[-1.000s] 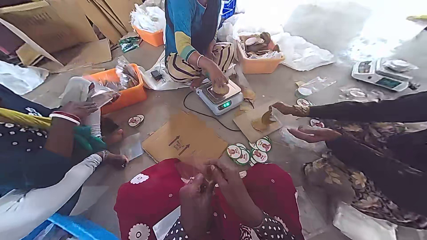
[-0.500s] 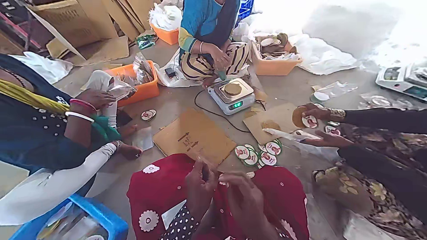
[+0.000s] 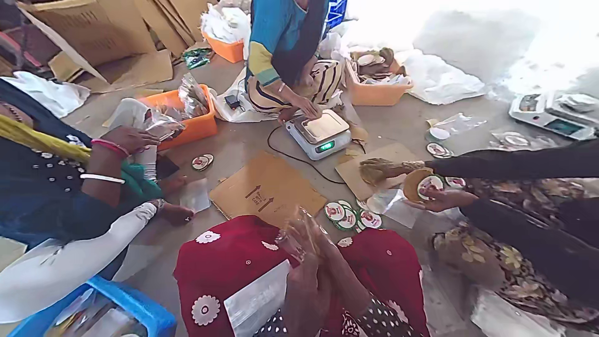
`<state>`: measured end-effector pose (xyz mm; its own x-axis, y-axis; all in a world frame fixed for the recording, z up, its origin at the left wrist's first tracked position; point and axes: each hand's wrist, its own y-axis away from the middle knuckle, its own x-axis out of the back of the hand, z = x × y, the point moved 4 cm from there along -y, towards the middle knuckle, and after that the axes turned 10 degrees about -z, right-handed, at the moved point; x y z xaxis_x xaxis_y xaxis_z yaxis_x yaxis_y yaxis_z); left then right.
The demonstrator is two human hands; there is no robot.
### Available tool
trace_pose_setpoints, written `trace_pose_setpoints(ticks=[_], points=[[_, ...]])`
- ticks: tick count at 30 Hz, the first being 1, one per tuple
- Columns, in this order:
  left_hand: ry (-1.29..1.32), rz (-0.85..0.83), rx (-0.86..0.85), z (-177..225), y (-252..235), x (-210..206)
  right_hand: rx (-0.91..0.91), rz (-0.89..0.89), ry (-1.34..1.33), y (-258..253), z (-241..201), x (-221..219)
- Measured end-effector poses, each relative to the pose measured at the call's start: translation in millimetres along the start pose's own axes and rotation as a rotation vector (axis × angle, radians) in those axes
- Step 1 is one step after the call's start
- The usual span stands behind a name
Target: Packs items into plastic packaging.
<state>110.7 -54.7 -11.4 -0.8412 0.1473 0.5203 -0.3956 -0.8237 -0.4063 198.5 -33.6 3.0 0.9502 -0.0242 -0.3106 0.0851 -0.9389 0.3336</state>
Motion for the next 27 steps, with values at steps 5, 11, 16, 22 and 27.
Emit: trace_pose_setpoints(ticks=[5, 11, 16, 22, 27], points=[[0.673, 0.030, 0.245, -28.6, 3.5, 25.3, 0.542, -0.417, 0.145, -22.7, 20.9, 12.3], [1.314, 0.130, 0.606, -65.8, -30.3, 22.0, 0.469, -0.434, 0.670, 13.6, 8.7, -21.0], [1.403, 0.192, 0.655, -100.4, -50.4, 26.1, 0.533, -0.343, 0.922, 27.9, -18.3, -8.8], [1.327, 0.357, 0.689, -151.6, -71.5, 57.0, 0.238, 0.233, 0.996, -56.0, -36.4, 116.3], [1.337, 0.375, 0.782, -181.1, -66.7, 51.9, -0.269, 0.084, 1.307, -164.3, 32.2, 205.7]])
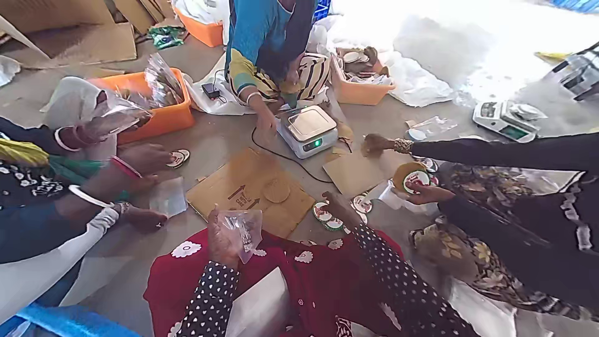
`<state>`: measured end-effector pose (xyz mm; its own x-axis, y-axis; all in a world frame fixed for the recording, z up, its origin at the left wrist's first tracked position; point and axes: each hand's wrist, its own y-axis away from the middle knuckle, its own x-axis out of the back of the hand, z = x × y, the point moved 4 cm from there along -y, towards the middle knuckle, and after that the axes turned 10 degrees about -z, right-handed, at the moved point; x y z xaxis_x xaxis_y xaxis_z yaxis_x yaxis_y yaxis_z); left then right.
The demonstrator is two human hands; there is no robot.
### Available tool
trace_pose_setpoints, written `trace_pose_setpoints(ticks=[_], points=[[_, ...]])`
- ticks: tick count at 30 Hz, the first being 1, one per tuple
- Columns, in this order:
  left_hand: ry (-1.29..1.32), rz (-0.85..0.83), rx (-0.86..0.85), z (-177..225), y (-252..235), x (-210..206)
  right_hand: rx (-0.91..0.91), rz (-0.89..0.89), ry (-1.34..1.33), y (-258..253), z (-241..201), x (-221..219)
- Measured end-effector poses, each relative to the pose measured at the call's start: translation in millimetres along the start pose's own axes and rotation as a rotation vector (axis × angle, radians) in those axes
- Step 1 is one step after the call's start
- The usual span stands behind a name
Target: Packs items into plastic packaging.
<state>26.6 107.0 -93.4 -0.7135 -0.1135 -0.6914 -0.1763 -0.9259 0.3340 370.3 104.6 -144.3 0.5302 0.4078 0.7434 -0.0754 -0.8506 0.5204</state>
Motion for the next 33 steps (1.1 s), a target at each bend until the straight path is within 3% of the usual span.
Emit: trace_pose_setpoints(ticks=[3, 7, 11, 16, 18, 22, 24, 26, 33], points=[[0.012, 0.019, 0.027, -2.3, -1.8, 1.7, -0.078, -0.107, 0.150, -13.2, 9.8, -15.9], [0.010, 0.036, 0.045, -3.3, -5.3, 6.5, -0.075, 0.044, 0.145, -41.4, 38.8, -34.3], [0.030, 0.047, 0.016, -3.1, -7.0, 4.0, -0.138, 0.046, 0.088, -15.2, 9.5, -13.4], [0.079, 0.027, 0.030, -3.1, -7.9, 5.0, -0.170, 0.279, 0.015, -14.2, 7.1, 1.8], [0.087, 0.037, 0.022, -2.0, -10.0, 7.0, -0.181, 0.213, 0.005, -11.7, 1.9, 7.9], [0.072, 0.025, 0.000, -0.9, -14.6, 10.1, -0.068, -0.137, 0.135, -16.6, 5.4, -16.2], [0.081, 0.014, -0.012, 0.0, -15.7, 11.9, -0.013, -0.153, 0.145, -15.2, 0.0, -21.3], [0.082, 0.003, -0.034, 0.9, -17.2, 14.0, -0.077, -0.152, 0.121, -18.5, 2.9, -23.6], [0.141, 0.025, -0.022, 1.9, -15.0, 14.1, -0.109, 0.044, -0.251, -28.7, 37.8, 1.7]])
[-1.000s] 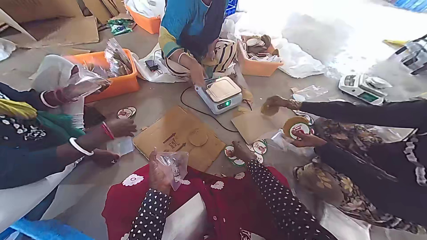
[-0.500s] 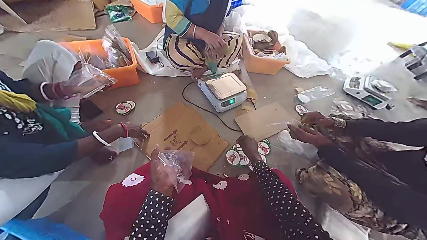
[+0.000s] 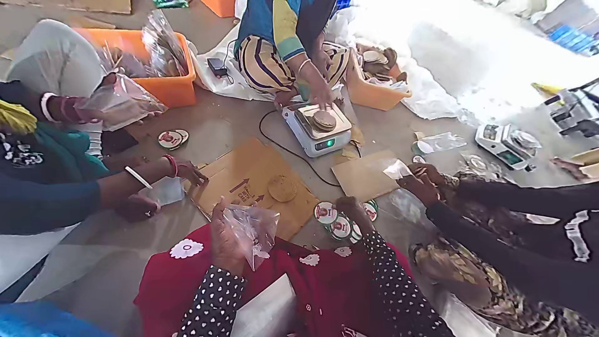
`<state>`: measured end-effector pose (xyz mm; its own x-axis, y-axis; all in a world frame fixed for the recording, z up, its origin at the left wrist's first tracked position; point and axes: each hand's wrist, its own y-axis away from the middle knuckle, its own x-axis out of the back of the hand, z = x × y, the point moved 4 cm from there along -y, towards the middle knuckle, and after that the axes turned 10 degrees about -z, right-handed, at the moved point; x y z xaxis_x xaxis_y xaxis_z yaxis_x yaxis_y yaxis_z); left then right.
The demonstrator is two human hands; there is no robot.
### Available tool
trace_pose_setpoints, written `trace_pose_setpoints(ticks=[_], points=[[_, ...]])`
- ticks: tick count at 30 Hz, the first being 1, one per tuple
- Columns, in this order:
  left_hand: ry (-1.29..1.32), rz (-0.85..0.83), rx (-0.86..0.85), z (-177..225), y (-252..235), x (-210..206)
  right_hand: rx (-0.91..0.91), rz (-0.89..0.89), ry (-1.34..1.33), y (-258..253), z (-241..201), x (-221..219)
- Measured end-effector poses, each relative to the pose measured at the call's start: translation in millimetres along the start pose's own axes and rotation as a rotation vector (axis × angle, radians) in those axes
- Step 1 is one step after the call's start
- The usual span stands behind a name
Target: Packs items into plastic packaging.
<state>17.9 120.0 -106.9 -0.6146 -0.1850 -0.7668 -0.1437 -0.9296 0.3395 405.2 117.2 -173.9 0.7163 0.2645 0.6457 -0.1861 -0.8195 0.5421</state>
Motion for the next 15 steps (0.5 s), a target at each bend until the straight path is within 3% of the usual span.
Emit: trace_pose_setpoints(ticks=[6, 10, 15], points=[[0.007, 0.021, 0.046, 2.3, 4.9, -13.5, 0.106, 0.024, -0.240, -31.0, -39.6, -14.2], [0.020, 0.036, 0.067, 2.3, 3.8, -9.2, 0.215, 0.000, -0.141, -51.2, -103.8, -45.7], [0.030, 0.061, 0.002, 0.1, -0.9, -3.2, 0.272, 0.037, 0.167, -93.8, -138.0, -73.7]])
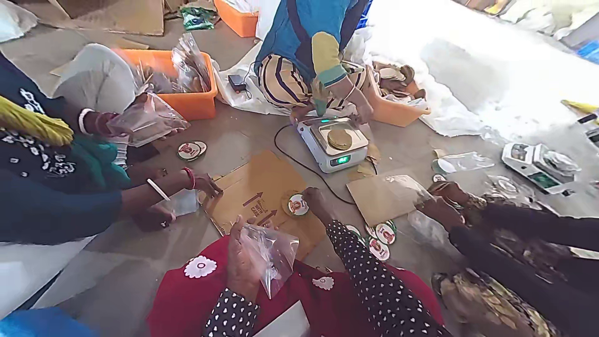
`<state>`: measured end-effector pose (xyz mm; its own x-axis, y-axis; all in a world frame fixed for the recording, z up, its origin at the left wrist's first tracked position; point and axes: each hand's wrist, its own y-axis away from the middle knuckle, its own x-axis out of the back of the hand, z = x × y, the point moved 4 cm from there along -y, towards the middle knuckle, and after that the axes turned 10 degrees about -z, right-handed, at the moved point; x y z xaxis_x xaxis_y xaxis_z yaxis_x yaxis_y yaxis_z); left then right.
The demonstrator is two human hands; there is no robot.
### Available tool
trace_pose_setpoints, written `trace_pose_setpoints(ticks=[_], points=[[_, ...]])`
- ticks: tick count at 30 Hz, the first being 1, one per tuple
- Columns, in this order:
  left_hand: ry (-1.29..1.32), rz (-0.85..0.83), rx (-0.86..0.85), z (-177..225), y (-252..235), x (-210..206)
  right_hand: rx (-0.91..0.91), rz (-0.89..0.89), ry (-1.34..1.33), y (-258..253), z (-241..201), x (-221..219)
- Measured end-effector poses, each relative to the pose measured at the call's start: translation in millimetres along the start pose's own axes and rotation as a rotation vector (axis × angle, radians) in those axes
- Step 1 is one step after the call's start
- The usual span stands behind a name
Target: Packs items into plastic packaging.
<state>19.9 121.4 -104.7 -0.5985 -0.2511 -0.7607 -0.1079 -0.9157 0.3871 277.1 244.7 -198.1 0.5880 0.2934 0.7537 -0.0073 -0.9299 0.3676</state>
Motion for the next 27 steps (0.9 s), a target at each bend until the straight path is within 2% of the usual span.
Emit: trace_pose_setpoints(ticks=[4, 7, 10, 14, 18, 20, 23, 25, 27], points=[[0.011, -0.021, -0.005, -1.8, -3.7, -0.8, 0.102, -0.198, 0.256, -19.1, -25.5, -7.2], [0.009, -0.008, -0.006, -1.6, -4.9, -3.1, 0.095, -0.308, 0.437, -21.1, -43.7, -10.2], [0.012, -0.008, 0.003, -1.9, -5.7, -3.0, 0.037, -0.331, 0.482, -21.1, -44.0, -11.0], [0.002, 0.036, 0.016, -2.4, -7.0, 0.9, -0.042, -0.415, 0.415, 8.4, -55.5, 0.2], [0.019, 0.070, 0.068, -4.3, -9.8, 8.5, 0.125, -0.278, 0.169, 20.4, -13.0, -14.1], [0.057, 0.104, 0.086, -3.5, -8.2, 6.4, 0.104, -0.214, 0.090, 52.3, -16.0, -10.6], [0.064, 0.140, 0.083, -2.9, -9.1, 6.3, 0.045, -0.151, 0.159, 111.8, -34.7, -8.5], [0.049, 0.154, 0.062, -4.1, -8.1, 7.6, 0.052, -0.113, 0.202, 131.9, -22.0, -19.4], [0.039, 0.161, 0.048, -4.3, -7.0, 8.0, 0.031, -0.009, 0.132, 145.0, -14.1, -15.5]])
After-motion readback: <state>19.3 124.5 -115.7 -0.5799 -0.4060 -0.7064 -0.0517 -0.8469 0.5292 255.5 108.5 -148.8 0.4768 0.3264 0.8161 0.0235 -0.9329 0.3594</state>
